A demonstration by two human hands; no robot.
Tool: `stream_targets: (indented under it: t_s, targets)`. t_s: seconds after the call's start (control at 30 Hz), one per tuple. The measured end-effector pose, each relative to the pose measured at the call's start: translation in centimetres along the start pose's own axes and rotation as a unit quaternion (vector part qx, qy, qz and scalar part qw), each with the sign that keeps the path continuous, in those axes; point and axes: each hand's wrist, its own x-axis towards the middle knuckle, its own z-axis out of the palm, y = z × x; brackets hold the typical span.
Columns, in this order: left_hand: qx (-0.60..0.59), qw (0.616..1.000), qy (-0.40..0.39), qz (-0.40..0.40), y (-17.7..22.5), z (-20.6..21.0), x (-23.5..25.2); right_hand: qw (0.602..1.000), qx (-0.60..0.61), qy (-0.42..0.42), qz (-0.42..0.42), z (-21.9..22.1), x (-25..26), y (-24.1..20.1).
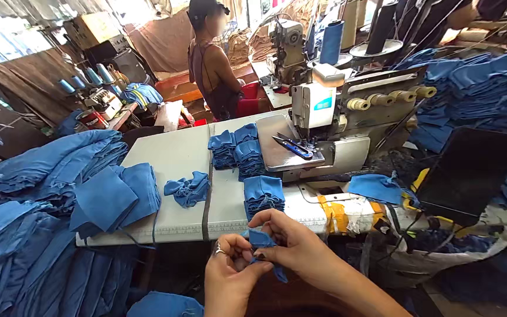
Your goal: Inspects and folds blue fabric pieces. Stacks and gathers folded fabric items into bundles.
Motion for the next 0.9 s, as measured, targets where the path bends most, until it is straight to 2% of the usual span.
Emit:
stream_targets:
  t_s: [0.07,0.13,0.3,0.5,0.6,0.67,0.77,0.9]
  targets:
    - [-0.083,0.996,-0.008,-0.013,-0.1,-1.6,0.4,1.0,-0.003,-0.007,-0.012,-0.9,0.0,0.2]
    - [-0.115,0.993,-0.012,-0.019,0.0,-2.6,0.7,1.0,-0.018,-0.011,-0.017,-1.4,-0.1,0.3]
    - [-0.03,0.998,-0.033,-0.049,1.5,-1.5,-0.2,1.0,0.017,-0.026,-0.001,0.1,-0.2,0.1]
    - [0.137,0.989,0.051,-0.023,1.5,-0.2,-0.9,0.997,0.04,-0.061,-0.012,0.6,-0.4,-0.3]
    - [0.17,0.984,0.056,-0.02,1.3,0.3,-1.1,0.999,0.024,-0.048,0.003,1.3,-0.4,-0.4]
    - [0.122,0.991,0.046,-0.021,1.1,0.3,-1.1,0.999,0.024,-0.024,0.012,1.4,-0.2,-0.1]
    - [-0.028,0.998,0.02,-0.059,1.0,-0.6,-0.8,0.996,0.081,-0.018,0.019,0.6,0.1,0.3]
    - [-0.188,0.978,0.001,-0.097,0.6,-1.7,-0.7,0.992,0.129,0.006,0.008,-0.6,0.3,1.0]
